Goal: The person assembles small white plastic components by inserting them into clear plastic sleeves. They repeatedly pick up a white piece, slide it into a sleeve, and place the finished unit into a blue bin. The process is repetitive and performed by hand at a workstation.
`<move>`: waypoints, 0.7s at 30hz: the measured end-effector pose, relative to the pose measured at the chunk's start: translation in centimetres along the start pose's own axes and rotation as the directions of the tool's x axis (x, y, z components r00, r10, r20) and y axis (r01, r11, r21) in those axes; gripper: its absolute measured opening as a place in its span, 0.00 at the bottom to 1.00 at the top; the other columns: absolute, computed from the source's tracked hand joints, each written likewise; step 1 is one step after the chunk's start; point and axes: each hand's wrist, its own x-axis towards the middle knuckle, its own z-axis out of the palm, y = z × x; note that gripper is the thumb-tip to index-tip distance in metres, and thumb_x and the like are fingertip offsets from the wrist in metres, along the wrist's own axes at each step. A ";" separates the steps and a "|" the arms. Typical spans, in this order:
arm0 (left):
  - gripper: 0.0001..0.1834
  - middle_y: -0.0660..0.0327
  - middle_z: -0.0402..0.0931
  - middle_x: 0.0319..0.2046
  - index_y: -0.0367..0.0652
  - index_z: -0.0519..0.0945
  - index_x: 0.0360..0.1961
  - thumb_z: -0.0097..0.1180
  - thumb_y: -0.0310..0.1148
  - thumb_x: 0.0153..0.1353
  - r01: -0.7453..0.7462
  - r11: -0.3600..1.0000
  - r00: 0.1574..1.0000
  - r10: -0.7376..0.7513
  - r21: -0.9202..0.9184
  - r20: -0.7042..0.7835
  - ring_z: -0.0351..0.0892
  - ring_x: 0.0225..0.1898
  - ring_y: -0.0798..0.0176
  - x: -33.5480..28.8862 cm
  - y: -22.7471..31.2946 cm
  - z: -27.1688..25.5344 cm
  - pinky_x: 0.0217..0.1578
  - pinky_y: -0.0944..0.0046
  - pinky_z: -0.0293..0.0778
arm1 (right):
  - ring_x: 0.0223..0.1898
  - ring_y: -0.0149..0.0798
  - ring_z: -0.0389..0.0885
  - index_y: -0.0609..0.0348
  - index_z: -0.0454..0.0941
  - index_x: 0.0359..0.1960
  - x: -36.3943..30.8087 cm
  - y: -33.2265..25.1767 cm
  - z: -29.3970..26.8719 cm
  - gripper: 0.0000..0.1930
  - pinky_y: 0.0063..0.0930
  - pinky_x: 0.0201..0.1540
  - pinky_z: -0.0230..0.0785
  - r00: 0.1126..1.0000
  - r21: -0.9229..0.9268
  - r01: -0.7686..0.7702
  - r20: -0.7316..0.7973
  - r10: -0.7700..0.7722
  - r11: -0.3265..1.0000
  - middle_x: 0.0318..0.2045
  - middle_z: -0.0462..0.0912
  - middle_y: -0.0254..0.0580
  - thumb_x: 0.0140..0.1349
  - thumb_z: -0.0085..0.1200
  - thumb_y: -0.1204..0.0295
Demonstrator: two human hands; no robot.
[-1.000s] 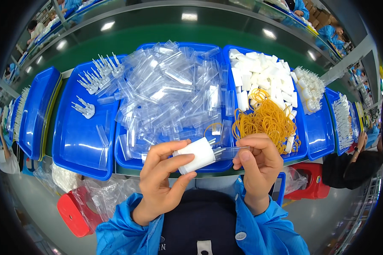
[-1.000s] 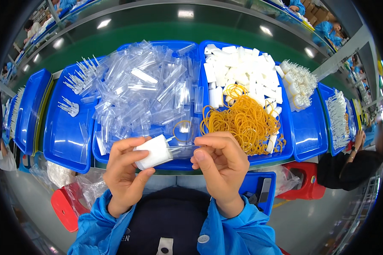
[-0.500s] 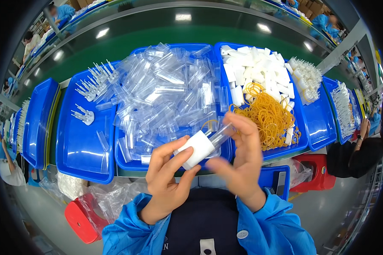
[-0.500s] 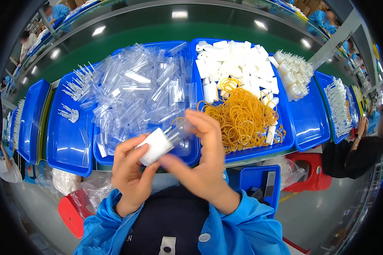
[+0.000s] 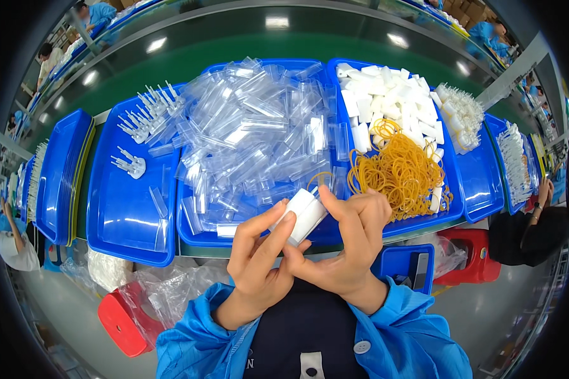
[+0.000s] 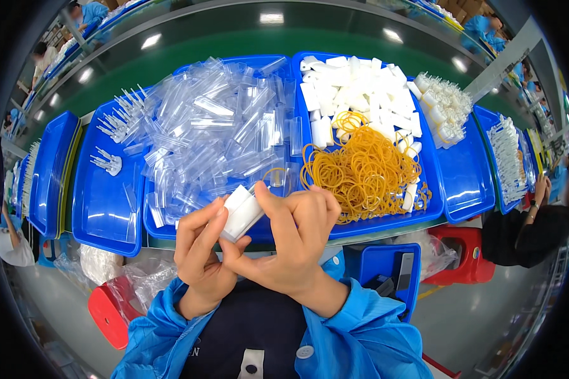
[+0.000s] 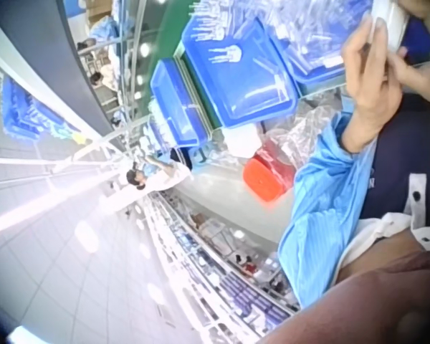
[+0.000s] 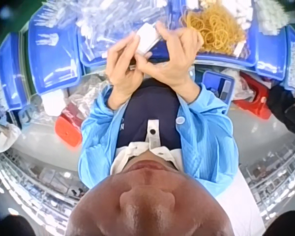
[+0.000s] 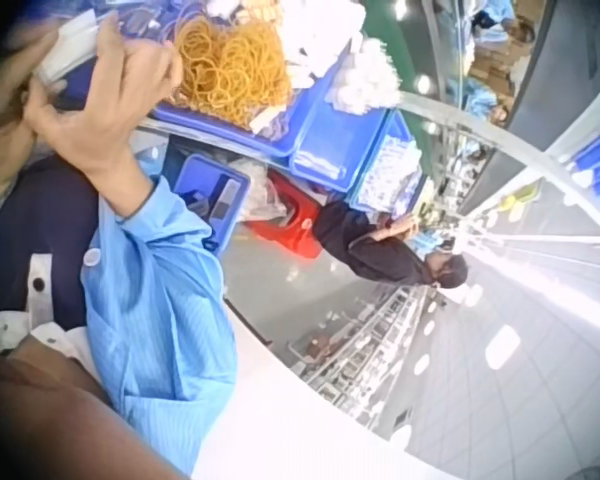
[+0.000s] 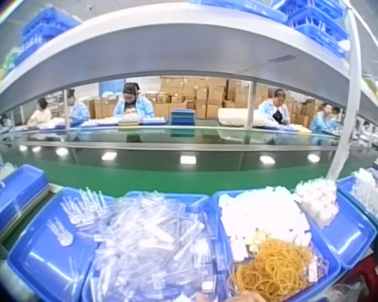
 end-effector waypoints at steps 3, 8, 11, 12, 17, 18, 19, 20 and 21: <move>0.27 0.44 0.71 0.50 0.29 0.75 0.53 0.66 0.17 0.48 0.078 0.997 0.995 -0.077 0.010 -0.064 0.77 0.50 0.50 0.0 -0.2 -0.6 0.44 0.61 0.81 | 0.39 0.42 0.72 0.62 0.77 0.50 1.1 1.4 -0.3 0.35 0.45 0.52 0.60 0.988 0.229 0.037 0.139 -0.070 0.973 0.35 0.73 0.40 0.40 0.70 0.55; 0.32 0.46 0.66 0.54 0.27 0.67 0.59 0.63 0.16 0.51 0.143 0.976 0.981 -0.163 -0.164 -0.110 0.74 0.53 0.54 0.3 -1.3 -2.5 0.48 0.61 0.79 | 0.50 0.50 0.70 0.58 0.77 0.47 3.0 4.7 -1.8 0.22 0.45 0.56 0.57 0.962 0.028 -0.050 0.271 0.040 0.998 0.46 0.74 0.45 0.46 0.61 0.75; 0.30 0.47 0.65 0.54 0.28 0.68 0.58 0.62 0.16 0.52 0.245 0.912 0.954 -0.287 -0.329 -0.086 0.73 0.54 0.54 0.4 -1.1 -2.6 0.50 0.61 0.79 | 0.55 0.50 0.68 0.57 0.77 0.45 3.5 5.1 -1.6 0.20 0.47 0.59 0.53 0.933 -0.100 0.059 0.358 -0.020 0.993 0.48 0.74 0.43 0.46 0.58 0.80; 0.29 0.47 0.65 0.55 0.28 0.68 0.57 0.61 0.16 0.53 0.269 0.887 0.946 -0.316 -0.375 -0.070 0.72 0.55 0.54 0.5 -1.0 -2.7 0.51 0.61 0.78 | 0.56 0.49 0.67 0.57 0.77 0.44 3.5 4.9 -1.5 0.20 0.48 0.60 0.52 0.927 -0.127 0.091 0.374 -0.037 0.988 0.48 0.74 0.42 0.45 0.58 0.80; 0.27 0.47 0.64 0.56 0.29 0.69 0.56 0.60 0.15 0.53 0.334 0.790 0.931 -0.361 -0.515 0.051 0.71 0.57 0.54 1.0 -0.8 -2.9 0.52 0.61 0.77 | 0.56 0.45 0.69 0.54 0.76 0.40 3.4 4.7 -2.1 0.17 0.54 0.63 0.44 0.869 -0.124 0.103 0.495 -0.028 0.987 0.42 0.76 0.34 0.45 0.59 0.80; 0.26 0.47 0.65 0.55 0.28 0.70 0.56 0.59 0.15 0.53 0.315 0.795 0.939 -0.341 -0.518 0.048 0.71 0.57 0.54 1.1 -0.7 -3.0 0.53 0.62 0.77 | 0.55 0.45 0.71 0.51 0.77 0.39 3.1 4.6 -2.1 0.16 0.52 0.64 0.42 0.861 -0.111 0.073 0.509 -0.006 0.991 0.42 0.79 0.33 0.45 0.61 0.78; 0.26 0.47 0.65 0.55 0.28 0.70 0.55 0.59 0.15 0.53 0.305 0.808 0.943 -0.329 -0.504 0.044 0.71 0.57 0.54 1.1 -0.7 -3.1 0.53 0.61 0.77 | 0.55 0.45 0.71 0.51 0.78 0.39 3.1 4.4 -2.0 0.16 0.52 0.64 0.42 0.867 -0.109 0.084 0.499 -0.019 0.990 0.41 0.78 0.33 0.45 0.61 0.78; 0.25 0.47 0.65 0.55 0.29 0.71 0.54 0.60 0.15 0.53 0.296 0.820 0.948 -0.317 -0.491 0.042 0.71 0.57 0.54 1.2 -0.8 -3.1 0.53 0.61 0.77 | 0.54 0.45 0.71 0.51 0.78 0.38 3.0 4.2 -1.9 0.16 0.52 0.64 0.42 0.872 -0.107 0.096 0.488 -0.031 0.990 0.40 0.78 0.34 0.45 0.61 0.78; 0.24 0.47 0.66 0.55 0.29 0.72 0.54 0.60 0.15 0.53 0.286 0.832 0.951 -0.307 -0.475 0.036 0.71 0.57 0.54 1.1 -0.9 -3.2 0.52 0.61 0.77 | 0.54 0.45 0.71 0.51 0.78 0.38 3.0 4.1 -1.8 0.15 0.52 0.64 0.42 0.876 -0.103 0.109 0.480 -0.047 0.989 0.39 0.77 0.34 0.45 0.61 0.79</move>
